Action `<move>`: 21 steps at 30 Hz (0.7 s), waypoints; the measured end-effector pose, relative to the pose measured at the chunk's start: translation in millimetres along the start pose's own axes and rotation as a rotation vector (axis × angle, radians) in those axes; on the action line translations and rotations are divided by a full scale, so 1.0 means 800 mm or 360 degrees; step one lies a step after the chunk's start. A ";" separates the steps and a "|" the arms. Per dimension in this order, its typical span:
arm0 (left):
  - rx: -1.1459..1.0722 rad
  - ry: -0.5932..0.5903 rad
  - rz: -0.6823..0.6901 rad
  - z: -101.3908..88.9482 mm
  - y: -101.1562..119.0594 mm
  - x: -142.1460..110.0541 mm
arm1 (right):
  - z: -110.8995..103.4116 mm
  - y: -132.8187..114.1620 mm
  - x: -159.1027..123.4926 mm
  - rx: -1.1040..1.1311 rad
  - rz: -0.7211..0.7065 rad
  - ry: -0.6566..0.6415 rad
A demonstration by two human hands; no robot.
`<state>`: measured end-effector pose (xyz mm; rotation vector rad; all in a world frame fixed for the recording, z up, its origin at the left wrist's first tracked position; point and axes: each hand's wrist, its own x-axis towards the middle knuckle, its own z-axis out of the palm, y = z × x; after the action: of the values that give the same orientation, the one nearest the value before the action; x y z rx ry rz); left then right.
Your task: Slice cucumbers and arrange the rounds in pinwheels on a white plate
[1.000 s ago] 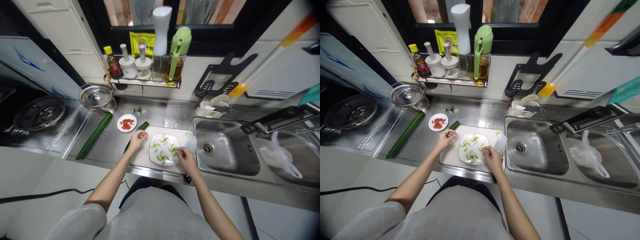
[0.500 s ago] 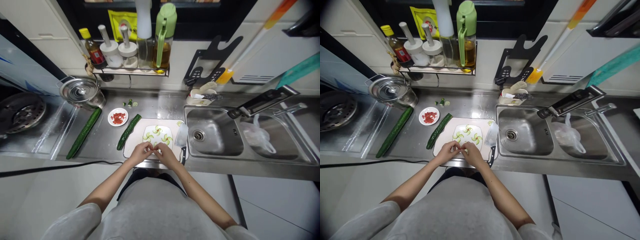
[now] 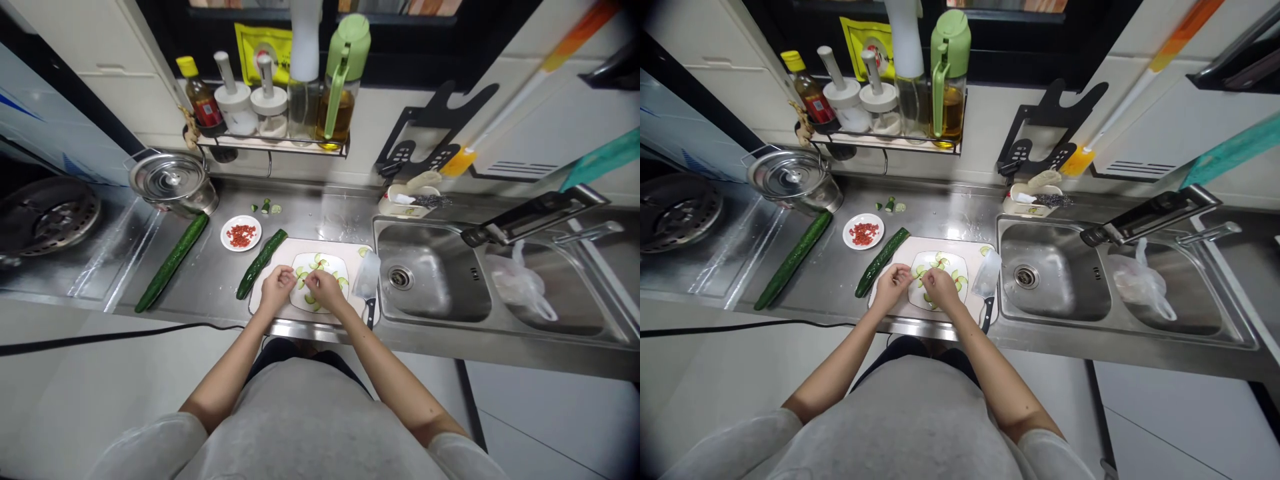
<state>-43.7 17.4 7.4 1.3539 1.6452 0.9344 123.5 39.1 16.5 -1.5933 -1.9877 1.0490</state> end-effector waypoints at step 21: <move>0.0666 0.0033 -0.0073 0.020 -0.015 0.038 | 0.029 0.006 0.043 -0.0328 0.0240 -0.0088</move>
<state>-37.4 46.2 -13.4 1.5733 1.9528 0.5961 100.8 65.1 -6.8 -1.8652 -2.0974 0.9779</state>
